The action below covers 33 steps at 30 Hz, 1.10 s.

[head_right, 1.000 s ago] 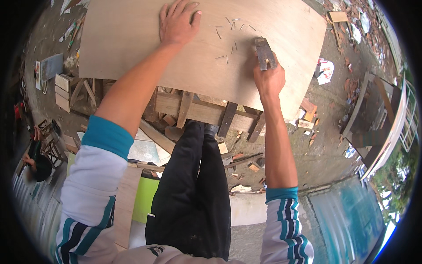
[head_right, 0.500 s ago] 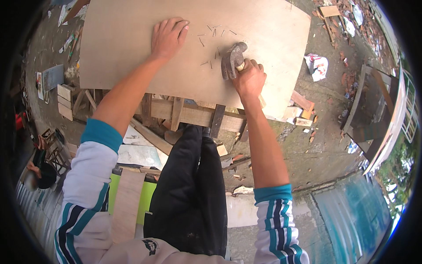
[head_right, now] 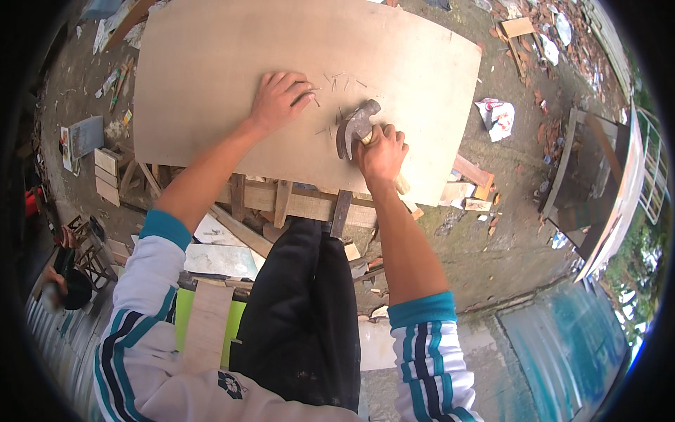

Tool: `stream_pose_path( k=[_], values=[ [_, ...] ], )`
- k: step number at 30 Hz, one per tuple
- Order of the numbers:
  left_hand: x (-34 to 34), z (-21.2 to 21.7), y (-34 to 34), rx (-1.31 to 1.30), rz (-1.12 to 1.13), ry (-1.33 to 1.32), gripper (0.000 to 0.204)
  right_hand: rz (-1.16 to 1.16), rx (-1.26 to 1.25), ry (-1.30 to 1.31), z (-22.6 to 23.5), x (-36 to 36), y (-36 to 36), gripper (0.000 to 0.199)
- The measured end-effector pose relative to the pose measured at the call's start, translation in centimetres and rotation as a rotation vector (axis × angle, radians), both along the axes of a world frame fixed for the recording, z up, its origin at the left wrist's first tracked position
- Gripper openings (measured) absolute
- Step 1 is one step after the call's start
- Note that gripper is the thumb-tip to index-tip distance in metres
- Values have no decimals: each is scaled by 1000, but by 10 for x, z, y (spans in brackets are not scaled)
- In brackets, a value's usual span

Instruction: The person repeatedly hammers nails into a large flat wooden board using a claw hammer. They hold the board steady with the left hand and strike each nail with the right hand, working across the surface.

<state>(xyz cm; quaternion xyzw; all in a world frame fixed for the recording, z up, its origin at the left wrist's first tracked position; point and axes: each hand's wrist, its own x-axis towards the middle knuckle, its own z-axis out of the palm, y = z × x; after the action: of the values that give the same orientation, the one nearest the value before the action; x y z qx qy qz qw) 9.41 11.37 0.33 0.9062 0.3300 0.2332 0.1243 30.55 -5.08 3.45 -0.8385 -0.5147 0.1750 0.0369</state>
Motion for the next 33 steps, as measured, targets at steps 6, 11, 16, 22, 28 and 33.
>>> stream_pose_path(
  k=[6, 11, 16, 22, 28, 33],
  values=[
    [11, 7, -8, -117, 127, -6, 12, -10, -18, 8, 2, -3, 2, 32],
    [22, 19, -6, -141, 101, 178, 13, 15, 44, -55, -3, -2, -1, 31],
    [33, 32, 1, -232, 64, 353, 16, 26, 53, -57, -3, -2, -4, 31],
    [27, 29, 20, -439, 281, 94, 20, 17, 47, -51, -4, -3, -2, 31],
    [23, 44, 77, -1054, 401, -212, 22, 10, 74, -42, -3, -3, -2, 31],
    [33, 47, 119, -1136, 404, -247, 33, 21, 73, -59, -5, -4, -2, 32]
  ],
)
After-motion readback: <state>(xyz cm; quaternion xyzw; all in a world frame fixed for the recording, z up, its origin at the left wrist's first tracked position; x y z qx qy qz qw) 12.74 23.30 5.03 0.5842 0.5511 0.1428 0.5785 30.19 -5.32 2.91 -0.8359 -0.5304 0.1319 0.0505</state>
